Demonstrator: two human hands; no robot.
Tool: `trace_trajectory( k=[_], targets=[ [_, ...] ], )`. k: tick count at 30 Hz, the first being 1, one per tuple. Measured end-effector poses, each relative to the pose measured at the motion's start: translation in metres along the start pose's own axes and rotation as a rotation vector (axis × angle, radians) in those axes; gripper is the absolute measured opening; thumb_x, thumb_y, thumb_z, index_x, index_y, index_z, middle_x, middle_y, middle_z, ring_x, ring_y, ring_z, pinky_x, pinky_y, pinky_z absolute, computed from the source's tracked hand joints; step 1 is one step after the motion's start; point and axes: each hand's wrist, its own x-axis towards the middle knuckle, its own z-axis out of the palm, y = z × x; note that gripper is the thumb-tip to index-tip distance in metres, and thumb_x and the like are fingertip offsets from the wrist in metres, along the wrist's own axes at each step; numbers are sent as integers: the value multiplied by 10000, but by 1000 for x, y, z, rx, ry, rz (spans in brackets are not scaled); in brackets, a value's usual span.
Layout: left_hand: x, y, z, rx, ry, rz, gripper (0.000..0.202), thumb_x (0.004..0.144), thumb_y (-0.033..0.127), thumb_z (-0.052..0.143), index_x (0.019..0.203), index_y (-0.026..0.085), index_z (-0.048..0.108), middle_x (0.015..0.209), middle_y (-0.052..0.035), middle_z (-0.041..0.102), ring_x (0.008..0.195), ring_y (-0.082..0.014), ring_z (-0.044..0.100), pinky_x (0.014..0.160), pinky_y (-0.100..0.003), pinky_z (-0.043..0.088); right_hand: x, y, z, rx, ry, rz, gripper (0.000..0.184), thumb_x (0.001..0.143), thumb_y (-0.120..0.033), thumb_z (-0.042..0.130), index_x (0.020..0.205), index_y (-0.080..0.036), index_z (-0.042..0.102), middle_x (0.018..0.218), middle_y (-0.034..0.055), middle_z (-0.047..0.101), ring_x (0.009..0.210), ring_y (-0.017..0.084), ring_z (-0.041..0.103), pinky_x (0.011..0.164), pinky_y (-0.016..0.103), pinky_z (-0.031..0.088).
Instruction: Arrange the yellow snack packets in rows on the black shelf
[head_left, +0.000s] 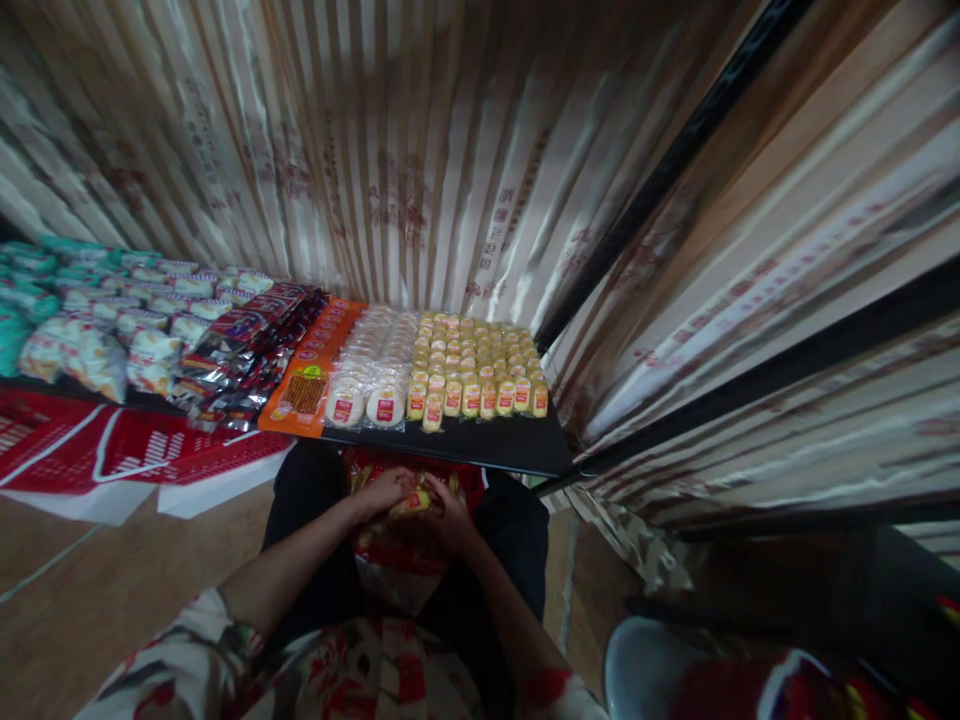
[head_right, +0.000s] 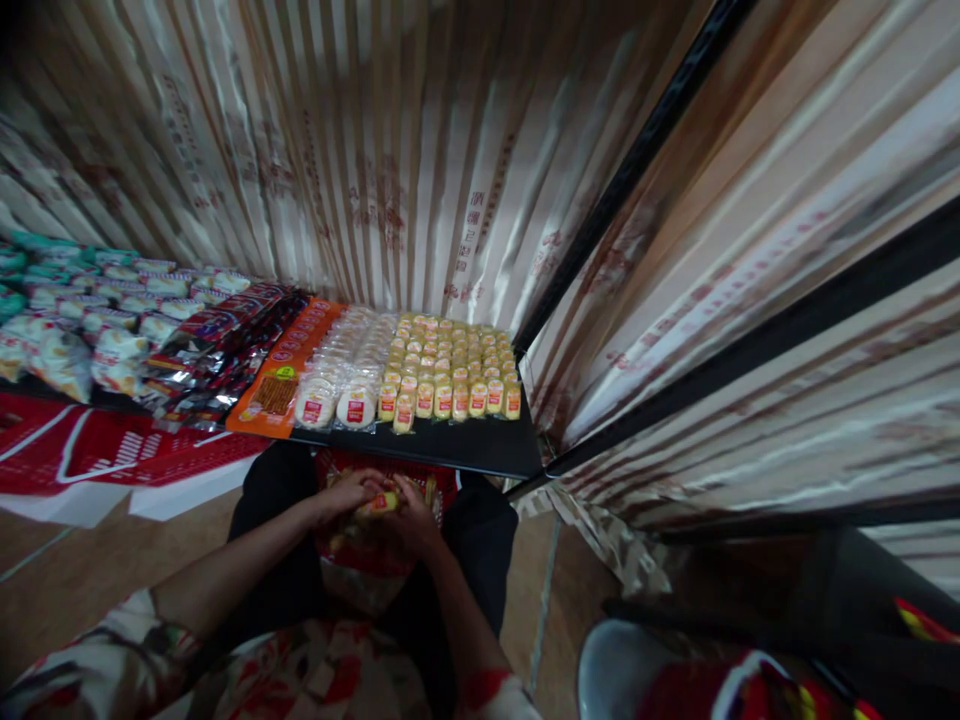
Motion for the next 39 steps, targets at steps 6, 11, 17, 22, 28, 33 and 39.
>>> trace_trajectory(
  k=[6, 11, 17, 22, 28, 33, 39],
  targets=[
    [-3, 22, 1, 77, -158, 59, 241, 560, 133, 576, 793, 161, 631, 672, 30, 633, 655, -133, 562, 621, -223, 418, -7, -23, -11, 67, -220, -30, 609, 653, -363, 677, 1224, -192, 550, 1261, 94, 559, 1031, 233, 584, 866, 360, 474],
    [-9, 41, 2, 79, -152, 91, 258, 547, 107, 576, 792, 159, 634, 644, 42, 599, 610, -107, 522, 586, -207, 387, -8, -28, -15, 39, -137, -61, 462, 637, -408, 690, 1041, -186, 655, 1095, 92, 647, 922, 234, 625, 816, 371, 496],
    [-15, 45, 5, -174, -62, 89, 263, 597, 205, 639, 854, 151, 634, 732, 2, 626, 685, -125, 564, 655, -240, 432, -12, -24, -17, 86, 97, -4, 390, 589, -426, 693, 906, -200, 668, 927, 52, 674, 811, 210, 639, 748, 338, 520],
    [-22, 46, 16, -474, -90, 89, 385, 548, 278, 752, 879, 147, 606, 837, -37, 649, 804, -171, 613, 752, -307, 481, -14, -22, -16, 246, 197, -13, 352, 621, -376, 689, 917, -195, 630, 917, 54, 680, 853, 210, 640, 790, 335, 510],
    [-24, 53, 35, -627, 28, 155, 399, 514, 277, 805, 828, 138, 602, 801, -40, 662, 786, -152, 624, 776, -289, 481, -9, -30, -15, 340, 359, -8, 344, 654, -388, 683, 922, -200, 576, 899, 45, 678, 807, 192, 649, 766, 326, 514],
    [-23, 67, 49, -560, 156, 198, 268, 558, 236, 761, 738, 129, 594, 675, -3, 629, 644, -109, 593, 660, -231, 469, 0, -45, -14, 329, 450, 5, 381, 670, -438, 662, 928, -195, 521, 886, 47, 670, 799, 188, 649, 747, 314, 514],
    [-19, 77, 55, -396, 314, 230, 170, 680, 176, 633, 841, 132, 598, 714, -14, 632, 663, -126, 600, 633, -233, 469, 8, -60, -13, 249, 536, 21, 405, 683, -468, 626, 951, -193, 496, 909, 63, 650, 748, 183, 635, 684, 296, 510]
  ],
)
